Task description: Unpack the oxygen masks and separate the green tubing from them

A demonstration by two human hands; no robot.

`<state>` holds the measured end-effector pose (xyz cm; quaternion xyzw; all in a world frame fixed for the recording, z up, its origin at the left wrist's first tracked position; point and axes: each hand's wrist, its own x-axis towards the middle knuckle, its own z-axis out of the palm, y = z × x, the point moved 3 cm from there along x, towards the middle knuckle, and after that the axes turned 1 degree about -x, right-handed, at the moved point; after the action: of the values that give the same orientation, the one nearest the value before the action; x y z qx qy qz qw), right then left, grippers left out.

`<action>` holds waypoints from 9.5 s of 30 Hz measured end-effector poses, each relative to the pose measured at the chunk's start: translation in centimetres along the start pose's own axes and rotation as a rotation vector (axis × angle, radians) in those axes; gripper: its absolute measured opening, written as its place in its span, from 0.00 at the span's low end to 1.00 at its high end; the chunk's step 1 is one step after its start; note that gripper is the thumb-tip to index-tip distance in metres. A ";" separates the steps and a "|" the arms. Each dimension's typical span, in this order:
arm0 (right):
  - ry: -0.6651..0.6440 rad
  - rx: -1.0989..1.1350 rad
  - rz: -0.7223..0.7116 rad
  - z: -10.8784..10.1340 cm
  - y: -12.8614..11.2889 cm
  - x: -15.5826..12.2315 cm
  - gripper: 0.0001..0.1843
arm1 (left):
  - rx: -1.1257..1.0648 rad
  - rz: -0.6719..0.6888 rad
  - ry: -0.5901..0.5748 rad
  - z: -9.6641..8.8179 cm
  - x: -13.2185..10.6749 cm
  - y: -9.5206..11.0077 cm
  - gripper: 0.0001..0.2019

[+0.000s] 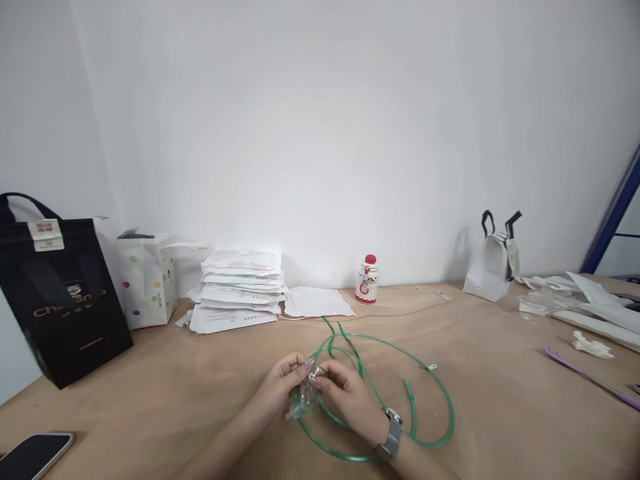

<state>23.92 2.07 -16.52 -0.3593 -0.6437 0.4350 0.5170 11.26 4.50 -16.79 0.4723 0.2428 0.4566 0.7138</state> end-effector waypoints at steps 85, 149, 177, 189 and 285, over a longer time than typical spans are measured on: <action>-0.239 0.293 0.261 -1.4 1.5 0.4 0.15 | 0.660 0.186 -0.125 0.4 -0.7 -0.3 0.17; 0.016 0.390 0.182 -1.3 0.7 0.6 0.16 | 0.331 0.211 0.049 0.6 0.1 0.3 0.22; 0.122 0.774 0.197 -0.1 1.2 0.0 0.11 | -0.173 0.051 0.004 1.8 -0.3 -1.5 0.13; 0.079 0.144 0.090 -1.5 0.4 0.7 0.19 | -0.011 0.047 -0.036 0.9 -0.5 -0.5 0.13; 0.189 -0.524 0.106 -3.6 2.8 1.4 0.17 | 1.176 0.410 0.195 -6.4 1.4 -2.1 0.13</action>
<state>27.17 5.01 -18.31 -0.5528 -0.6637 0.2448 0.4405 7.79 8.32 -21.34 0.7790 0.4216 0.4153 0.2074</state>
